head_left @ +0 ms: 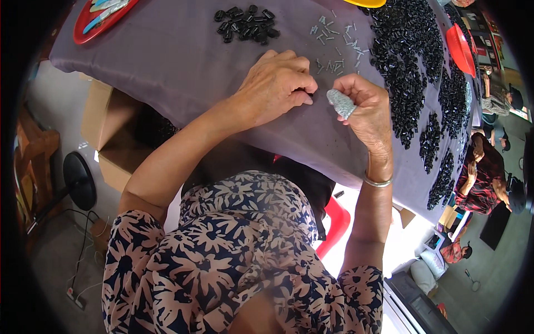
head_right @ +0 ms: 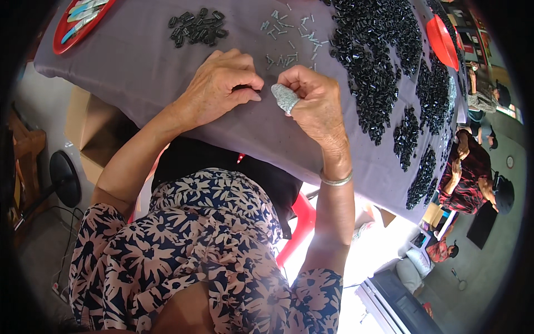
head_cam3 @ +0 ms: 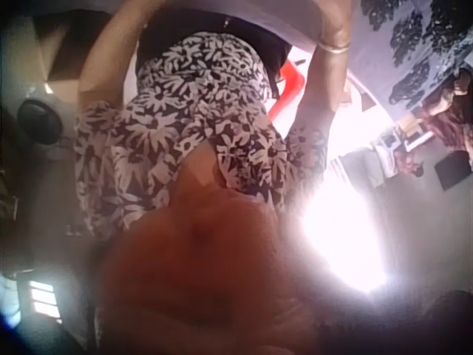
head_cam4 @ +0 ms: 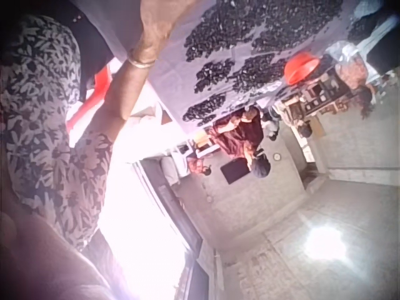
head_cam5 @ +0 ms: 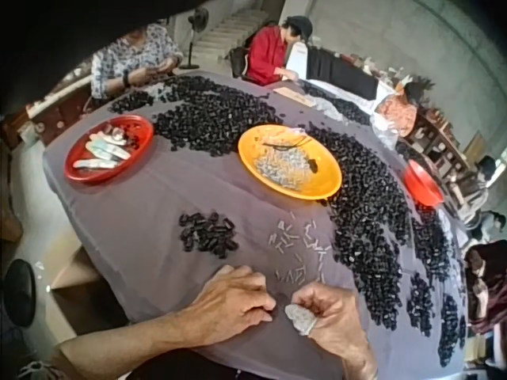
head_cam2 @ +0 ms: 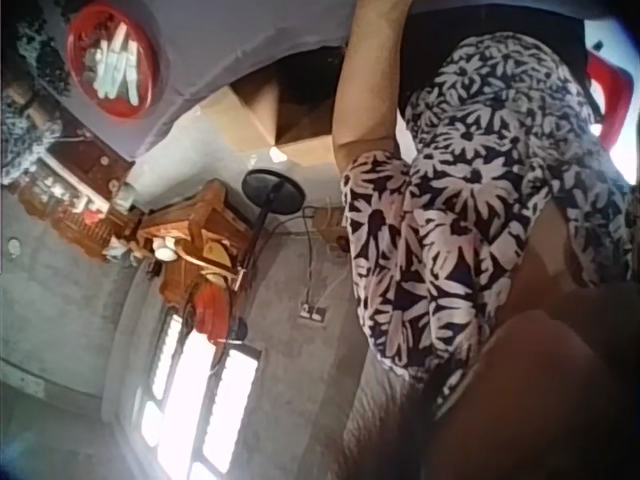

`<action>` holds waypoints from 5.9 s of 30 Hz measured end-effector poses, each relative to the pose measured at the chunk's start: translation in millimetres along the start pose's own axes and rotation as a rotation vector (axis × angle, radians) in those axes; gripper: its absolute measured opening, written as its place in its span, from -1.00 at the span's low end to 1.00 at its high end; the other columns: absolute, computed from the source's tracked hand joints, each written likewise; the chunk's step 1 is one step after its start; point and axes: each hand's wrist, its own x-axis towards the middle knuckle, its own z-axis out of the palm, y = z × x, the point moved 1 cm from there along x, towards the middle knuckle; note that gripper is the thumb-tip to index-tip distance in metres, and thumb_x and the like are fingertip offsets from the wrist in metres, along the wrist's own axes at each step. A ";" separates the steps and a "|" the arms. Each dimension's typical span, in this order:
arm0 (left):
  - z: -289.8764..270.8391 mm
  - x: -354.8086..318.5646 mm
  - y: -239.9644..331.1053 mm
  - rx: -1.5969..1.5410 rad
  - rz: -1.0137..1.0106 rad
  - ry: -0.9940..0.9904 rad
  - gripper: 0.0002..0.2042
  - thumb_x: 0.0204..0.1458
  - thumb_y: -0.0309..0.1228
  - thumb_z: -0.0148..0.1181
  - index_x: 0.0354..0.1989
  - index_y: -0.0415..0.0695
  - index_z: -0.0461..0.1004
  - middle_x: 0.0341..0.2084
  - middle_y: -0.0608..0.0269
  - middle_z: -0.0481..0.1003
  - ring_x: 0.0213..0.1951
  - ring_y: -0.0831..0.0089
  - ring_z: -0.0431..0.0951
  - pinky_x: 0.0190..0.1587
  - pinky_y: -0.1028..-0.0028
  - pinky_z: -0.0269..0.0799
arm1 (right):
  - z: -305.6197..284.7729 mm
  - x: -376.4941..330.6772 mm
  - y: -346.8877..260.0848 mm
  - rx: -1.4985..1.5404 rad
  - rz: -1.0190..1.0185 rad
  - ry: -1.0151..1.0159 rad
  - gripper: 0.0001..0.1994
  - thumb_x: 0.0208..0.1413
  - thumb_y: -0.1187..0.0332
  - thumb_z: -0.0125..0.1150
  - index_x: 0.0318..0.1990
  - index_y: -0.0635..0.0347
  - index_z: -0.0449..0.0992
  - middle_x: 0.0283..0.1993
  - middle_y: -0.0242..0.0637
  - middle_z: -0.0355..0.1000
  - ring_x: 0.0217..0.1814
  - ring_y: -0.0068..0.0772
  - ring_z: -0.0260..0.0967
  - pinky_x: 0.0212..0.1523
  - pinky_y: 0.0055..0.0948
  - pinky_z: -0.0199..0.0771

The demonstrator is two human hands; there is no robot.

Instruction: Assembling small plastic components by inserting metal pins into them at a table.

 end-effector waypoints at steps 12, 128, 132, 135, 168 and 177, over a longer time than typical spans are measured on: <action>3.8 -1.9 0.3 -0.041 -0.003 0.038 -0.86 -0.23 -0.46 0.36 -0.48 -0.10 0.50 -0.51 0.39 0.37 -0.31 0.37 0.37 -0.18 0.35 0.16 | 29.4 -4.5 5.0 -0.029 -0.252 0.142 -0.88 0.03 0.61 0.29 -0.26 0.28 0.54 -0.36 -0.48 0.41 -0.37 -0.70 0.33 -0.38 -0.67 0.33; 2.6 0.7 0.6 -0.045 0.009 0.011 -0.93 -0.14 -0.47 0.31 -0.46 -0.08 0.54 -0.50 0.41 0.41 -0.33 0.41 0.38 -0.09 0.38 0.20 | -72.2 -18.9 42.8 -0.447 -0.016 0.256 -0.81 -0.12 0.57 0.35 -0.28 0.24 0.54 -0.39 -0.30 0.48 -0.40 -0.51 0.42 -0.35 -0.51 0.43; 2.5 -0.1 -3.5 -0.031 0.019 -0.013 -0.91 -0.13 -0.48 0.31 -0.41 -0.11 0.55 -0.47 0.39 0.43 -0.30 0.41 0.41 -0.06 0.39 0.20 | -71.1 -20.8 56.2 -0.382 -0.027 0.252 -0.80 -0.11 0.57 0.34 -0.27 0.24 0.52 -0.41 -0.33 0.46 -0.42 -0.53 0.37 -0.37 -0.53 0.40; 7.1 1.1 -8.0 -0.028 0.034 0.006 -0.92 -0.11 -0.46 0.30 -0.42 -0.11 0.55 -0.47 0.37 0.43 -0.30 0.40 0.41 -0.07 0.38 0.20 | -71.3 -24.1 56.8 -0.416 -0.119 0.315 -0.81 -0.09 0.57 0.33 -0.28 0.23 0.51 -0.43 -0.36 0.44 -0.46 -0.56 0.31 -0.40 -0.54 0.36; 10.9 2.7 -14.9 -0.022 0.047 -0.009 -0.91 -0.13 -0.42 0.33 -0.42 -0.06 0.57 -0.47 0.41 0.42 -0.24 0.41 0.42 -0.07 0.33 0.20 | 22.4 -17.9 -5.4 -0.122 -0.274 0.287 -0.77 0.07 0.68 0.15 -0.15 0.23 0.57 -0.33 -0.43 0.46 -0.34 -0.69 0.38 -0.32 -0.67 0.44; 11.7 0.8 -12.5 -0.035 0.076 0.025 -0.90 -0.14 -0.43 0.35 -0.47 -0.10 0.54 -0.49 0.39 0.42 -0.26 0.37 0.42 -0.11 0.33 0.20 | 26.9 -14.5 -13.9 -0.358 -0.411 0.283 -0.76 -0.05 0.68 0.23 -0.20 0.22 0.57 -0.40 -0.31 0.45 -0.45 -0.49 0.35 -0.40 -0.55 0.34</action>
